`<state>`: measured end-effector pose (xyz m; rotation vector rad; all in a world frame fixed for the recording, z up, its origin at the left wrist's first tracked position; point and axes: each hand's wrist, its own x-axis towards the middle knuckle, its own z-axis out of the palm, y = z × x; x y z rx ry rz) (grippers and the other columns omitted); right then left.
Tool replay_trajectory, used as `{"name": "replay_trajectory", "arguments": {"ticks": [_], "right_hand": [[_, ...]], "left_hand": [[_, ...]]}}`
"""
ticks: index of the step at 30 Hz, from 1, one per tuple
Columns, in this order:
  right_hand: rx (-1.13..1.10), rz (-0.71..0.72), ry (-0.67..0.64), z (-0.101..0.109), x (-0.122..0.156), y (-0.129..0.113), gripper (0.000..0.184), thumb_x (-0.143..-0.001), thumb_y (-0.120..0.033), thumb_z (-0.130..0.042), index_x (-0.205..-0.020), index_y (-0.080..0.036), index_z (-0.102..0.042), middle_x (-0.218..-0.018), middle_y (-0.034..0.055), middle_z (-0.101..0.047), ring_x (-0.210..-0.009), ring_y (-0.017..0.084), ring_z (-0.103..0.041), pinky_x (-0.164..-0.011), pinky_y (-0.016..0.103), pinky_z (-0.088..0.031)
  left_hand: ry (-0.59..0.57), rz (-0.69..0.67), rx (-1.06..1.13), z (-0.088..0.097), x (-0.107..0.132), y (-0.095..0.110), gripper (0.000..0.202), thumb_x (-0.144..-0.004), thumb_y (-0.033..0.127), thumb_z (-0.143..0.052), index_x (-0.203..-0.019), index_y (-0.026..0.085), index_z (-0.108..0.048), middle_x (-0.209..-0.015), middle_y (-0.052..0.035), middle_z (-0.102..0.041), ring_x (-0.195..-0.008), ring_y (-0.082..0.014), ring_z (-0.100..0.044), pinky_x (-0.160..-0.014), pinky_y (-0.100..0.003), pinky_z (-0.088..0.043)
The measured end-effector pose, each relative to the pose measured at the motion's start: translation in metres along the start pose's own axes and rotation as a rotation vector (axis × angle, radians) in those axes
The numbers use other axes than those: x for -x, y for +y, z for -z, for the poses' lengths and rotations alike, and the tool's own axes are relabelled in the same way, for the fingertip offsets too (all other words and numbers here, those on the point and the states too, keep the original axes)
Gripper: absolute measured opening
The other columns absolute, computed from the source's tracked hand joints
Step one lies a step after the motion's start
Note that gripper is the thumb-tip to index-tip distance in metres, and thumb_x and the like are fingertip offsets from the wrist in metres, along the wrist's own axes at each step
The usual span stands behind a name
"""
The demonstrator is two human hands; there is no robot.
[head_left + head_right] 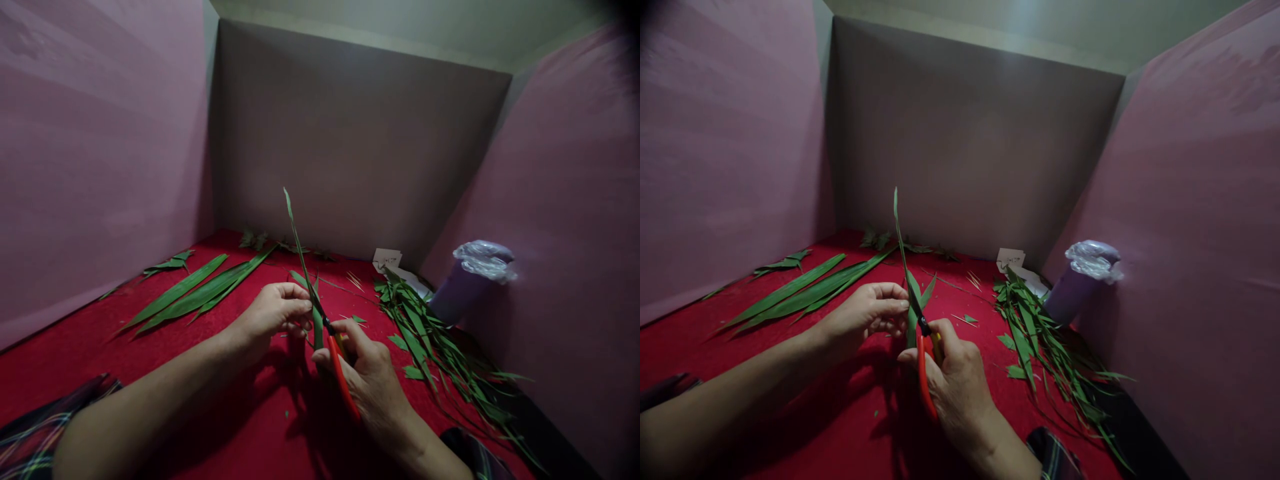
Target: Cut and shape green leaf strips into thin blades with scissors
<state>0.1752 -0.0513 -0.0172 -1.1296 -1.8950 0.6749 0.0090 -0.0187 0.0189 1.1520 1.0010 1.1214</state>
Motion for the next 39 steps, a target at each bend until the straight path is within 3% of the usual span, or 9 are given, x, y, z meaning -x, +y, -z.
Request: {"name": "replay_trajectory", "arguments": {"ticks": [22, 39], "right_hand": [[0.011, 0.016, 0.011, 0.0004, 0.0001, 0.0012, 0.023, -0.077, -0.037, -0.062, -0.087, -0.018, -0.054, -0.054, -0.0068, -0.048, -0.047, 0.009, -0.036, -0.045, 0.018, -0.028], [0.054, -0.005, 0.008, -0.0003, 0.0011, 0.0046, 0.026, -0.077, -0.041, -0.061, -0.088, -0.018, -0.054, -0.052, -0.0078, -0.043, -0.047, 0.009, -0.032, -0.045, 0.019, -0.026]], "left_hand": [[0.004, 0.005, -0.008, 0.0016, -0.0006, -0.0027, 0.012, -0.064, 0.016, -0.063, -0.069, 0.014, -0.052, -0.052, 0.0008, -0.058, -0.045, -0.0093, -0.053, -0.05, -0.024, -0.044], [0.007, 0.012, -0.016, 0.0002, -0.0007, -0.0021, 0.012, -0.064, 0.016, -0.063, -0.068, 0.015, -0.051, -0.053, 0.0004, -0.059, -0.046, -0.0094, -0.053, -0.05, -0.025, -0.044]]}}
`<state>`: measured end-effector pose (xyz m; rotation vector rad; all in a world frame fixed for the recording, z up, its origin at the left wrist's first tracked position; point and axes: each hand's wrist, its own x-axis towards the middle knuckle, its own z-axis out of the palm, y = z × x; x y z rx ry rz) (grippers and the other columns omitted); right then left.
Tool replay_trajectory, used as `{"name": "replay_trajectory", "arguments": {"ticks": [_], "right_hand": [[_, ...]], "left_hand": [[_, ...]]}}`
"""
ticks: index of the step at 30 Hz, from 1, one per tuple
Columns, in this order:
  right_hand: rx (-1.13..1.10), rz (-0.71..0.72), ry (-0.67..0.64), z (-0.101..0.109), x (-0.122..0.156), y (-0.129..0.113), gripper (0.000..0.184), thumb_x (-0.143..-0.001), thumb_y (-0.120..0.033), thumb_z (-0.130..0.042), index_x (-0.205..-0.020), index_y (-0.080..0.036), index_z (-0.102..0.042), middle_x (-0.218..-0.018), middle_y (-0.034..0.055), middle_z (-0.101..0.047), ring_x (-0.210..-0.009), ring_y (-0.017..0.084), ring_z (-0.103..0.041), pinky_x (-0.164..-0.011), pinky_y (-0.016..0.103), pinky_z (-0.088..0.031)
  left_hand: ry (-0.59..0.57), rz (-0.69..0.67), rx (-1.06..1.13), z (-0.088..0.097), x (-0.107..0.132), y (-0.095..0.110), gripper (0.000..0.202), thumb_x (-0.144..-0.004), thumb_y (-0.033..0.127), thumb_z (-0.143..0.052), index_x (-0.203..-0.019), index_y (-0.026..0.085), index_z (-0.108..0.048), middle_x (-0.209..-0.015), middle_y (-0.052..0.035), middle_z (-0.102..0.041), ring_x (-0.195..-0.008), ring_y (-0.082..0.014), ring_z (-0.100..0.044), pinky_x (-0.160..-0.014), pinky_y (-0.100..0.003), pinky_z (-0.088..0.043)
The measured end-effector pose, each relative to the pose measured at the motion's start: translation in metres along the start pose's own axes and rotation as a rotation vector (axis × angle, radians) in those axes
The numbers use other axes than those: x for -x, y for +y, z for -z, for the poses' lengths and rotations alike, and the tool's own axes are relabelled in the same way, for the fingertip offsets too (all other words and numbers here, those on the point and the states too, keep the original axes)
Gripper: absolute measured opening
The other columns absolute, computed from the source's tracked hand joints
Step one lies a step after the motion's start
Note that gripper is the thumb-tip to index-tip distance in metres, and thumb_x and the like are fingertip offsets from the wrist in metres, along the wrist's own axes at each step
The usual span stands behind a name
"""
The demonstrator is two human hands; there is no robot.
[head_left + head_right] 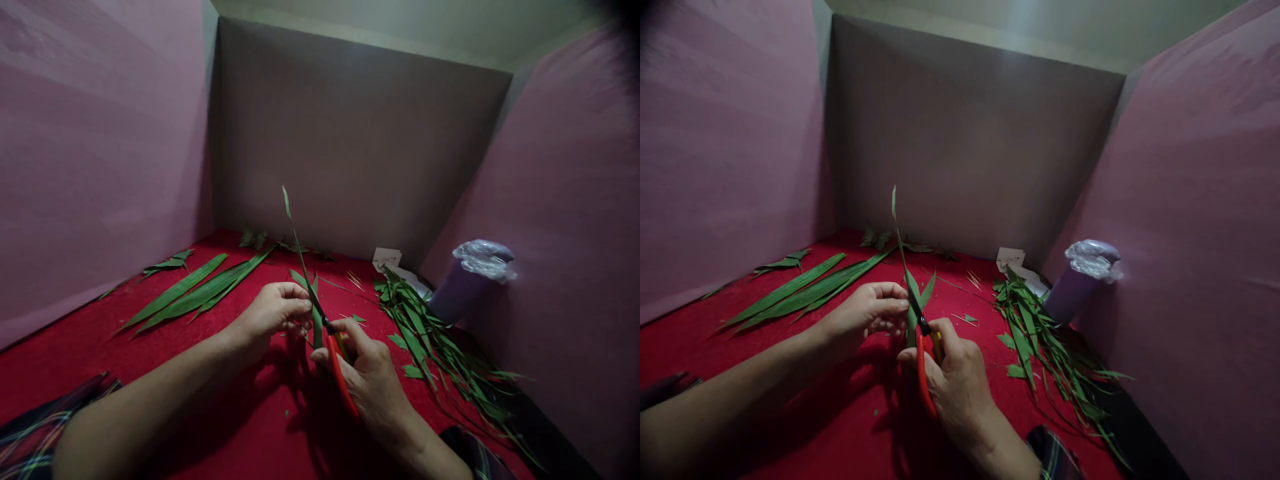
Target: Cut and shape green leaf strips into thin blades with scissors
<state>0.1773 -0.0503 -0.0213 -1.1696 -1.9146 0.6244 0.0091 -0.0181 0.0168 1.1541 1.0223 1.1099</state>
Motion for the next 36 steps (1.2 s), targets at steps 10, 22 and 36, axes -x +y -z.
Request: {"name": "replay_trajectory", "arguments": {"ticks": [10, 22, 36], "right_hand": [[0.02, 0.018, 0.003, 0.0018, 0.0004, -0.0037, 0.024, -0.078, -0.04, -0.059, -0.088, -0.018, -0.054, -0.053, -0.0063, -0.048, -0.047, 0.01, -0.034, -0.044, 0.019, -0.027], [0.031, -0.002, -0.018, 0.0019, -0.0001, -0.0039, 0.025, -0.079, -0.04, -0.059, -0.089, -0.018, -0.053, -0.054, -0.0065, -0.047, -0.048, 0.009, -0.034, -0.045, 0.019, -0.027], [0.052, -0.004, -0.026, 0.0013, -0.0001, -0.0046, 0.023, -0.079, -0.04, -0.059, -0.088, -0.019, -0.054, -0.054, -0.0064, -0.048, -0.048, 0.01, -0.034, -0.045, 0.019, -0.026]], "left_hand": [[-0.003, 0.005, 0.009, -0.0002, -0.0005, 0.001, 0.014, -0.063, 0.017, -0.064, -0.066, 0.015, -0.05, -0.052, 0.001, -0.058, -0.047, -0.0099, -0.054, -0.051, -0.025, -0.044], [-0.005, 0.006, 0.01, -0.0012, 0.0017, 0.0022, 0.015, -0.062, 0.018, -0.064, -0.065, 0.016, -0.05, -0.05, 0.0008, -0.058, -0.046, -0.0101, -0.053, -0.051, -0.025, -0.044], [-0.002, 0.004, -0.006, -0.0023, 0.0009, 0.0009, 0.012, -0.062, 0.017, -0.062, -0.065, 0.015, -0.05, -0.05, 0.0007, -0.059, -0.042, -0.0095, -0.052, -0.049, -0.025, -0.041]]}}
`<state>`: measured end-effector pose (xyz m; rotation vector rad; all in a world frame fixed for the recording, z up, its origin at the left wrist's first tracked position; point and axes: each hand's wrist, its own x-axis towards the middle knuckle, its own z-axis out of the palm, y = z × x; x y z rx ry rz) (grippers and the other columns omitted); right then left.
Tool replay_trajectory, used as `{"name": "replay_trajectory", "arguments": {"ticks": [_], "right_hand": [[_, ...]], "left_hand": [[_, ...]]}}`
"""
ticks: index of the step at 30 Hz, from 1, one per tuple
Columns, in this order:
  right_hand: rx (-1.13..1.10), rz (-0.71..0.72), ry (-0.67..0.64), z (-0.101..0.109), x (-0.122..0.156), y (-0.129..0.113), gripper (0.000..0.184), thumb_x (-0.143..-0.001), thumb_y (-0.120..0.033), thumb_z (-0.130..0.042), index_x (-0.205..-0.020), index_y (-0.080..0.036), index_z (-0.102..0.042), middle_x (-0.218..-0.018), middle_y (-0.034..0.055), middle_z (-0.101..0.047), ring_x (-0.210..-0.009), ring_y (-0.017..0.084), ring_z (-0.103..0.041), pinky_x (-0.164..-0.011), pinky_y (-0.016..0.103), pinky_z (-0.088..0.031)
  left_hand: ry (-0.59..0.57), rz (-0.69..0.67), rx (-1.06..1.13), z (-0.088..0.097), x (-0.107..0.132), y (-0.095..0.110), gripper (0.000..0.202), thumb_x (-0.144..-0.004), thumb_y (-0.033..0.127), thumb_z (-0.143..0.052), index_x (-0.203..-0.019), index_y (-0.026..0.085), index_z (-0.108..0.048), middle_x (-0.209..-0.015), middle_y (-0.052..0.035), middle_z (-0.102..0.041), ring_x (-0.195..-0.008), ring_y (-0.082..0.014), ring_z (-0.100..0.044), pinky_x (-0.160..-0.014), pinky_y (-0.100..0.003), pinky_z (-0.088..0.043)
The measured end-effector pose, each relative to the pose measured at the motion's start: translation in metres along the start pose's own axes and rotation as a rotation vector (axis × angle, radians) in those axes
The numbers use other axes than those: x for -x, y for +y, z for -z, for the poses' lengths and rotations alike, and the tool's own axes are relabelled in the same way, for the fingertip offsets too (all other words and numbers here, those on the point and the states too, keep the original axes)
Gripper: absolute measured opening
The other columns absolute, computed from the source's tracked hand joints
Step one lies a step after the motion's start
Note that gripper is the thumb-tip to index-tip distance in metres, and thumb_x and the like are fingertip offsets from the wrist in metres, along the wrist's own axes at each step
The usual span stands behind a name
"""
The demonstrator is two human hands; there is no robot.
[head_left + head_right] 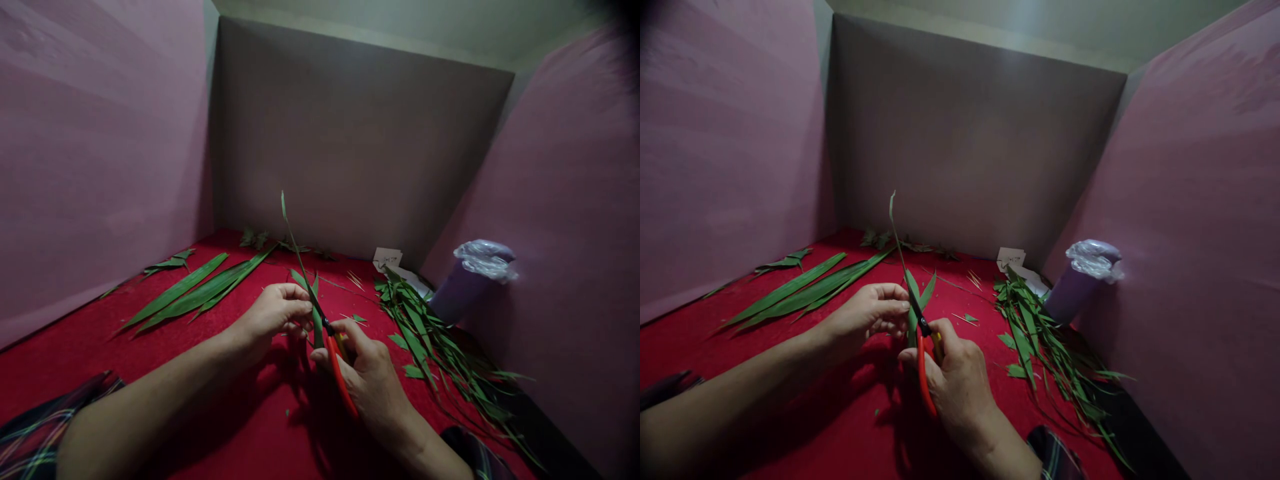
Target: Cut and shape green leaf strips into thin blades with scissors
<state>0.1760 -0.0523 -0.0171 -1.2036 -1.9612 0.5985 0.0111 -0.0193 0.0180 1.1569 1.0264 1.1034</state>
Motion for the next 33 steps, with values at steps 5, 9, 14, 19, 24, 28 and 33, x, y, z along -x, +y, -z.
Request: {"name": "replay_trajectory", "arguments": {"ticks": [5, 9, 14, 19, 24, 28, 33], "right_hand": [[-0.013, 0.003, -0.002, 0.0, -0.0004, 0.0005, 0.024, -0.079, -0.041, -0.059, -0.087, -0.019, -0.054, -0.054, -0.0062, -0.048, -0.048, 0.01, -0.036, -0.045, 0.019, -0.026], [0.007, 0.001, -0.003, -0.0004, 0.0001, 0.0023, 0.025, -0.079, -0.042, -0.059, -0.088, -0.02, -0.054, -0.053, -0.0065, -0.047, -0.047, 0.01, -0.035, -0.045, 0.019, -0.026], [-0.008, 0.004, -0.018, -0.0002, 0.0006, 0.0012, 0.024, -0.081, -0.041, -0.057, -0.089, -0.019, -0.054, -0.057, -0.0042, -0.053, -0.048, 0.01, -0.038, -0.045, 0.019, -0.027], [0.015, -0.004, -0.014, -0.0002, -0.0003, 0.0005, 0.025, -0.08, -0.042, -0.057, -0.089, -0.019, -0.054, -0.053, -0.0065, -0.046, -0.047, 0.01, -0.034, -0.044, 0.02, -0.026], [0.002, 0.01, -0.022, 0.0004, 0.0012, 0.0008, 0.023, -0.081, -0.041, -0.057, -0.088, -0.019, -0.054, -0.054, -0.0063, -0.047, -0.047, 0.01, -0.035, -0.045, 0.02, -0.026], [-0.015, 0.012, -0.023, 0.0011, 0.0007, -0.0006, 0.023, -0.081, -0.04, -0.057, -0.088, -0.019, -0.054, -0.054, -0.0055, -0.049, -0.047, 0.01, -0.036, -0.044, 0.019, -0.026], [-0.005, 0.004, -0.032, 0.0004, -0.0002, 0.0008, 0.024, -0.081, -0.041, -0.056, -0.089, -0.019, -0.054, -0.054, -0.0055, -0.049, -0.046, 0.01, -0.035, -0.044, 0.019, -0.027]], "left_hand": [[0.0, 0.001, 0.002, -0.0005, 0.002, 0.0009, 0.013, -0.061, 0.017, -0.063, -0.064, 0.016, -0.05, -0.05, 0.0004, -0.059, -0.042, -0.0099, -0.052, -0.05, -0.025, -0.041], [-0.008, -0.002, -0.003, -0.0001, 0.0014, 0.0003, 0.012, -0.061, 0.017, -0.062, -0.064, 0.016, -0.051, -0.05, 0.0004, -0.06, -0.041, -0.01, -0.052, -0.05, -0.025, -0.042], [-0.008, -0.007, 0.0, 0.0001, 0.0002, -0.0015, 0.012, -0.062, 0.018, -0.063, -0.065, 0.015, -0.052, -0.051, 0.0001, -0.06, -0.042, -0.01, -0.052, -0.05, -0.026, -0.042], [0.001, -0.007, 0.004, -0.0001, 0.0007, -0.0008, 0.012, -0.061, 0.017, -0.063, -0.064, 0.016, -0.051, -0.049, 0.0003, -0.06, -0.041, -0.0101, -0.052, -0.048, -0.025, -0.041], [-0.008, -0.002, -0.001, -0.0012, 0.0019, 0.0006, 0.012, -0.06, 0.017, -0.062, -0.063, 0.016, -0.05, -0.049, 0.0002, -0.059, -0.04, -0.0101, -0.052, -0.047, -0.024, -0.039], [-0.003, -0.005, -0.002, -0.0014, 0.0017, 0.0002, 0.012, -0.06, 0.017, -0.062, -0.063, 0.016, -0.05, -0.049, -0.0004, -0.06, -0.04, -0.0106, -0.052, -0.047, -0.024, -0.039], [-0.015, 0.001, -0.008, 0.0, 0.0002, -0.0019, 0.011, -0.062, 0.016, -0.061, -0.064, 0.016, -0.05, -0.049, 0.0004, -0.059, -0.041, -0.0102, -0.052, -0.048, -0.024, -0.04]]}}
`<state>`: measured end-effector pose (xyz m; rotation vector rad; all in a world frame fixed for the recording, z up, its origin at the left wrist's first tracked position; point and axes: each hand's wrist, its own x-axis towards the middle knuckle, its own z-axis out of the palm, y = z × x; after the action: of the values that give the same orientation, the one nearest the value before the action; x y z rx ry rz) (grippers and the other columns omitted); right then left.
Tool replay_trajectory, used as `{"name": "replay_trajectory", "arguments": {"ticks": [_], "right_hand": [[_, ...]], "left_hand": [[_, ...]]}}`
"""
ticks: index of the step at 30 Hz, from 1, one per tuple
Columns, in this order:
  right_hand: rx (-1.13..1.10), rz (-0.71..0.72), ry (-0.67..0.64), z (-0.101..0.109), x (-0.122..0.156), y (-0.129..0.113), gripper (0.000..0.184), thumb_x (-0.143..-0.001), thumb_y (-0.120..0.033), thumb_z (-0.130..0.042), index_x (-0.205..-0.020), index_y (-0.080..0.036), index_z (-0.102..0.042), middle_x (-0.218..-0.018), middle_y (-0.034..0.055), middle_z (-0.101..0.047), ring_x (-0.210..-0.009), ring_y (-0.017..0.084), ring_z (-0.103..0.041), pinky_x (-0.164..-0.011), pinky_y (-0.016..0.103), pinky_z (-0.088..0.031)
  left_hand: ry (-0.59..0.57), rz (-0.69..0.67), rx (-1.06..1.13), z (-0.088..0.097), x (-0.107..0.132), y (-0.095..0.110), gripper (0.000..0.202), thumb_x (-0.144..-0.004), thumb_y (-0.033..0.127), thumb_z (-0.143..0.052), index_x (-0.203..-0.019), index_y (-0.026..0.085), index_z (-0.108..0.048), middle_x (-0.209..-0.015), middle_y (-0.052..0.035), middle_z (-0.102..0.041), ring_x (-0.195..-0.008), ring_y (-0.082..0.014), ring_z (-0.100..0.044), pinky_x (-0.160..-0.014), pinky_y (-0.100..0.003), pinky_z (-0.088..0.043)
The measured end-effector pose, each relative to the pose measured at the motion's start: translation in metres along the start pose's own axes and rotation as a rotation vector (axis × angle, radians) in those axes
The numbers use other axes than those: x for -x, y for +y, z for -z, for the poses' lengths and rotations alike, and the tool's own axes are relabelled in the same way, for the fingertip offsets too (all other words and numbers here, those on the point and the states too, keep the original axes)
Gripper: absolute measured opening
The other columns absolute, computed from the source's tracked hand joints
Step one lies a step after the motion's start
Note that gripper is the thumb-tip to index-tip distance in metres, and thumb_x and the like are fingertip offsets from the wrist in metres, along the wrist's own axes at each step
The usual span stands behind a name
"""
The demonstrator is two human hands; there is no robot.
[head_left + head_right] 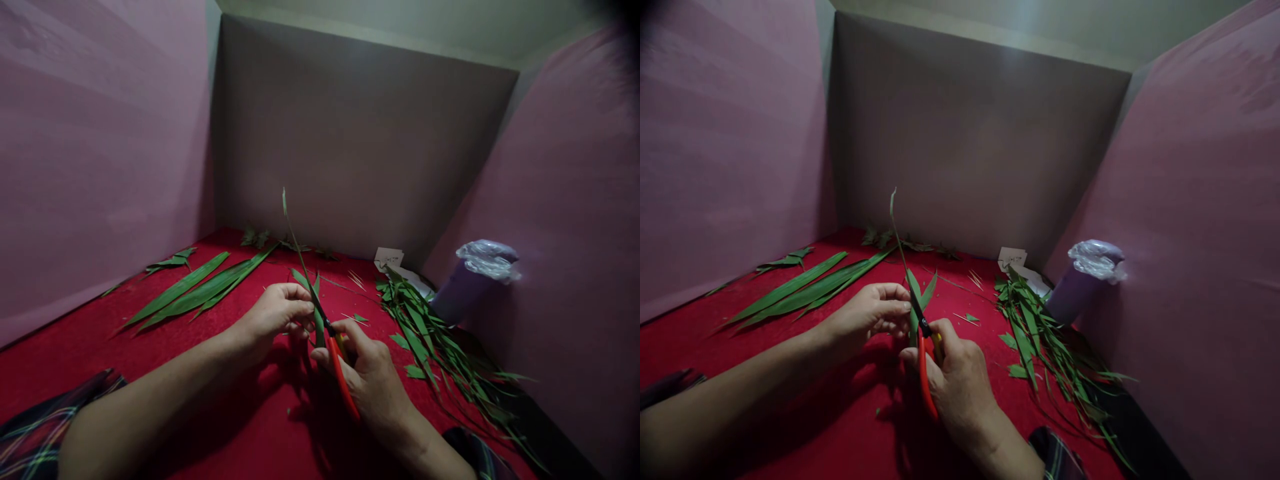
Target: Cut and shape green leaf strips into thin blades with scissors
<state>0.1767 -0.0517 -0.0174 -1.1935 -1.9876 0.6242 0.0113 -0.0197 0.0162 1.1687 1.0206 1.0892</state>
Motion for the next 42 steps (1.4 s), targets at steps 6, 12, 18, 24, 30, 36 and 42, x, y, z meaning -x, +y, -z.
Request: {"name": "replay_trajectory", "arguments": {"ticks": [6, 12, 18, 24, 30, 36, 42], "right_hand": [[0.013, -0.007, -0.001, -0.0012, 0.0009, 0.0023, 0.025, -0.081, -0.041, -0.056, -0.09, -0.019, -0.053, -0.053, -0.0062, -0.047, -0.046, 0.01, -0.034, -0.044, 0.02, -0.027], [0.002, -0.021, -0.012, -0.0008, 0.0016, 0.0011, 0.024, -0.081, -0.041, -0.057, -0.089, -0.019, -0.053, -0.054, -0.0054, -0.049, -0.047, 0.01, -0.035, -0.045, 0.02, -0.027], [0.002, -0.01, -0.008, -0.0007, 0.0001, 0.0001, 0.023, -0.081, -0.04, -0.057, -0.09, -0.019, -0.053, -0.054, -0.0057, -0.048, -0.047, 0.01, -0.035, -0.045, 0.019, -0.026], [-0.007, 0.002, -0.013, -0.0003, -0.0002, 0.0015, 0.023, -0.081, -0.041, -0.057, -0.089, -0.019, -0.053, -0.055, -0.0058, -0.049, -0.047, 0.009, -0.035, -0.045, 0.019, -0.027], [0.014, 0.003, -0.012, 0.0002, 0.0008, 0.0011, 0.024, -0.082, -0.041, -0.056, -0.09, -0.019, -0.053, -0.055, -0.0058, -0.048, -0.047, 0.01, -0.034, -0.045, 0.019, -0.026], [-0.006, -0.012, -0.023, -0.0009, -0.0001, 0.0015, 0.024, -0.082, -0.041, -0.056, -0.09, -0.019, -0.052, -0.057, -0.0049, -0.051, -0.048, 0.01, -0.037, -0.045, 0.02, -0.027], [0.004, -0.013, -0.012, -0.0006, -0.0004, 0.0017, 0.024, -0.081, -0.041, -0.056, -0.089, -0.019, -0.053, -0.054, -0.0062, -0.046, -0.047, 0.01, -0.034, -0.045, 0.02, -0.026]], "left_hand": [[0.0, -0.003, -0.022, 0.0, 0.0001, 0.0005, 0.01, -0.062, 0.015, -0.059, -0.064, 0.016, -0.049, -0.05, -0.0001, -0.06, -0.041, -0.0103, -0.052, -0.048, -0.025, -0.04], [-0.001, -0.003, -0.018, -0.0007, 0.0015, 0.001, 0.01, -0.062, 0.015, -0.059, -0.064, 0.016, -0.05, -0.05, 0.0001, -0.06, -0.041, -0.0098, -0.051, -0.049, -0.025, -0.04], [0.003, 0.006, -0.018, -0.0009, 0.0001, 0.0004, 0.011, -0.061, 0.015, -0.059, -0.064, 0.016, -0.049, -0.049, 0.0006, -0.059, -0.041, -0.0099, -0.051, -0.048, -0.024, -0.04], [-0.002, 0.006, -0.023, -0.0005, 0.0, 0.0003, 0.01, -0.061, 0.015, -0.059, -0.064, 0.016, -0.049, -0.049, 0.001, -0.059, -0.04, -0.0097, -0.051, -0.049, -0.025, -0.04], [0.004, 0.013, -0.024, -0.0002, -0.0004, 0.0006, 0.011, -0.061, 0.015, -0.059, -0.065, 0.016, -0.048, -0.05, 0.0005, -0.059, -0.041, -0.0102, -0.052, -0.048, -0.025, -0.039], [-0.002, 0.008, -0.027, -0.0002, 0.0, 0.0001, 0.01, -0.061, 0.015, -0.058, -0.065, 0.016, -0.049, -0.05, 0.0006, -0.059, -0.041, -0.0099, -0.052, -0.049, -0.025, -0.04], [0.003, 0.016, -0.02, -0.0008, 0.0009, 0.0017, 0.011, -0.061, 0.015, -0.059, -0.066, 0.016, -0.048, -0.049, 0.0011, -0.058, -0.041, -0.0096, -0.051, -0.049, -0.024, -0.04]]}}
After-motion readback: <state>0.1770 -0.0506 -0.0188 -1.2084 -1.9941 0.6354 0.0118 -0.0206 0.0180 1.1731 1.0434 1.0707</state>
